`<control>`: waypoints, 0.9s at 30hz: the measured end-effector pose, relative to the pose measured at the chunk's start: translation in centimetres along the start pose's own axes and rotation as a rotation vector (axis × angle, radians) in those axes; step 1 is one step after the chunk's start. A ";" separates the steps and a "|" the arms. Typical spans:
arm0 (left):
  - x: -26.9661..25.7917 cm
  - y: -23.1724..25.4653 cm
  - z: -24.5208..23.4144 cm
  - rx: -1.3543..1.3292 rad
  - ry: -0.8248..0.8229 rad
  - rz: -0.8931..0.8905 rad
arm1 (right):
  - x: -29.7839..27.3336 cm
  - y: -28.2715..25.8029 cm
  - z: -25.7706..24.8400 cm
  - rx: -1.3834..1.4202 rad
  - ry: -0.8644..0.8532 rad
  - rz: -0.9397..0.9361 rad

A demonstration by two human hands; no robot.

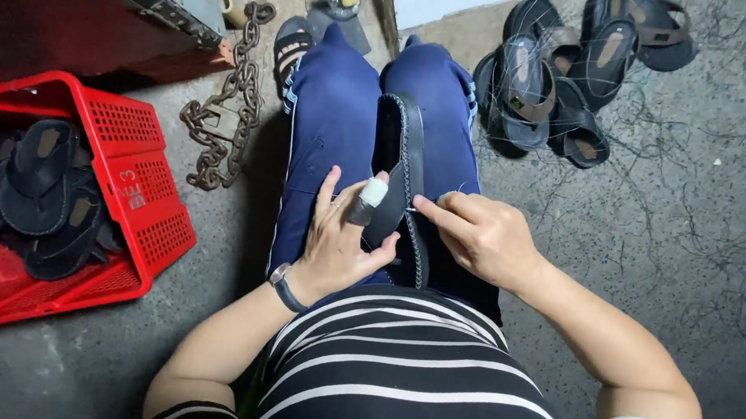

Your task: Hand-sewing the sole of a sandal using a specialized needle and thread.

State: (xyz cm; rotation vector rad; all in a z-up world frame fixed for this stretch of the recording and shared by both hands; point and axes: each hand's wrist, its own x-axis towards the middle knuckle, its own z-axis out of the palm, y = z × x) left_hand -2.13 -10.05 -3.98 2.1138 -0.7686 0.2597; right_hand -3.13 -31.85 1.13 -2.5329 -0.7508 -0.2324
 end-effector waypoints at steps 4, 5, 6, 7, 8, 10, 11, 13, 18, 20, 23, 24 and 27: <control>-0.1 -0.2 0.4 -0.014 0.045 0.017 | 0.1 0.2 -0.3 -0.084 -0.051 -0.053; -0.1 -0.3 0.5 -0.021 0.062 0.030 | 0.0 0.3 -0.4 -0.135 -0.080 -0.071; 0.0 -0.3 0.7 -0.023 0.064 0.030 | 0.1 0.1 -0.5 -0.137 -0.081 -0.071; 0.1 -0.3 0.9 -0.041 0.067 0.041 | 0.1 -0.1 -0.6 -0.185 -0.101 -0.069; 0.2 -0.4 1.1 -0.060 0.070 0.052 | 0.1 -0.2 -0.7 -0.234 -0.120 -0.067; 0.9 -0.2 1.2 -0.025 0.096 0.112 | -0.4 0.0 0.1 -0.311 -0.161 -0.104; 1.3 -0.1 1.2 0.011 0.121 0.170 | -0.6 0.1 0.4 -0.385 -0.202 -0.141; 1.2 -0.8 2.2 0.005 0.133 0.210 | -0.5 0.9 2.6 -0.375 -0.151 -0.155; 1.7 -1.3 3.0 0.025 0.167 0.275 | 0.5 2.3 2.4 -0.277 -0.102 -0.151; 1.4 -1.5 3.7 0.094 0.175 0.292 | 0.3 3.4 2.5 -0.159 -0.132 -0.113; 1.8 -0.5 3.5 0.117 0.190 0.269 | 0.8 3.5 2.0 -0.054 -0.134 -0.132; 1.7 -0.5 3.6 0.122 0.198 0.275 | 0.9 3.4 1.8 -0.060 -0.129 -0.140; 1.5 -0.4 3.3 0.149 0.181 0.257 | 0.7 3.3 1.5 -0.054 -0.150 -0.157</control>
